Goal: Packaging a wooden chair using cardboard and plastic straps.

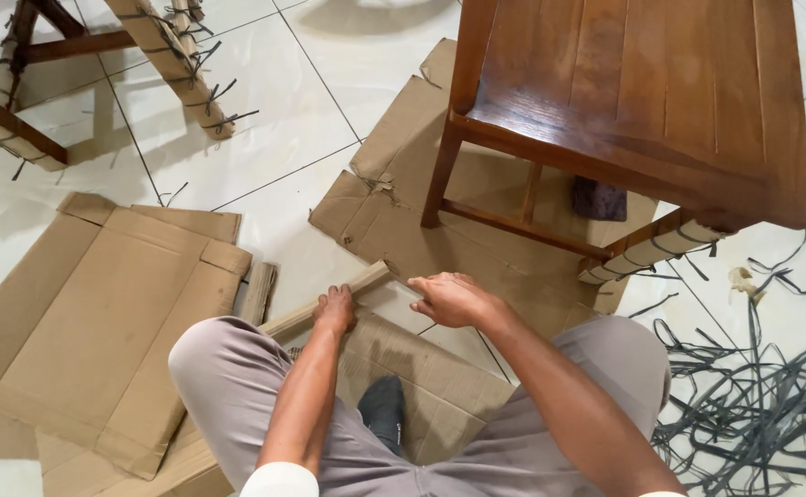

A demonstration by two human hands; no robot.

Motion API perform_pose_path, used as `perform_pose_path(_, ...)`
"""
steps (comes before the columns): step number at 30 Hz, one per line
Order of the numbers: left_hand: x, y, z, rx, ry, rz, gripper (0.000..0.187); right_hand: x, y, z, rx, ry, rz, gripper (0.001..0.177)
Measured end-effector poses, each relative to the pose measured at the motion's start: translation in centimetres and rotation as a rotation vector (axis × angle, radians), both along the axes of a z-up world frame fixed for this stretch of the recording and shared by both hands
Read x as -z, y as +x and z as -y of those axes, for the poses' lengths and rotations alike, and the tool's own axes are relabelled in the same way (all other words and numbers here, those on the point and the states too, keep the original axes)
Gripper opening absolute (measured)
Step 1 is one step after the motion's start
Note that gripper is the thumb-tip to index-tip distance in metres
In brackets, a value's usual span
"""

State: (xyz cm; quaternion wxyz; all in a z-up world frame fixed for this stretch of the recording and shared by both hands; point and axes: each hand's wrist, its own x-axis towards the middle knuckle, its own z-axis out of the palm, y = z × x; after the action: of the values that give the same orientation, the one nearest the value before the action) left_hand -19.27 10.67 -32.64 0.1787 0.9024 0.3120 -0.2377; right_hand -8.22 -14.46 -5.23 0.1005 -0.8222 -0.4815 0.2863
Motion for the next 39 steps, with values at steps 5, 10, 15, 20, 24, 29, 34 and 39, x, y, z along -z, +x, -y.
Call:
perform_pose_path(5,-2.3,0.0,0.6,-0.067,0.123,0.042,0.061,0.1,0.1,0.1,0.032,-0.038,-0.036,0.048)
perform_pose_path(10,-0.1,-0.3,-0.1,0.0,0.18,0.039,0.06,1.3,0.3,1.1,0.021,-0.051,-0.01,0.047)
perform_pose_path(15,0.4,0.2,0.1,0.008,0.177,0.022,0.037,0.7,0.1,2.0,0.048,-0.112,-0.007,0.048)
perform_pose_path(20,0.2,1.0,0.4,0.113,0.202,-0.005,0.032,2.1,0.3,3.0,0.043,-0.041,0.024,0.051)
perform_pose_path(24,-1.4,1.9,1.2,0.12,0.123,0.035,0.025,1.6,0.1,3.6,0.061,-0.045,0.004,0.05)
perform_pose_path(29,-6.5,2.7,4.2,0.267,0.105,0.162,0.022,1.4,-0.3,4.4,0.076,-0.044,0.017,0.049)
perform_pose_path(34,-9.7,3.4,5.9,0.304,0.094,0.265,0.018,2.7,0.0,5.5,0.073,-0.04,0.012,0.049)
perform_pose_path(39,-17.1,3.2,8.4,0.319,0.031,0.31,0.016,1.3,-0.8,5.9,0.113,-0.065,-0.011,0.05)
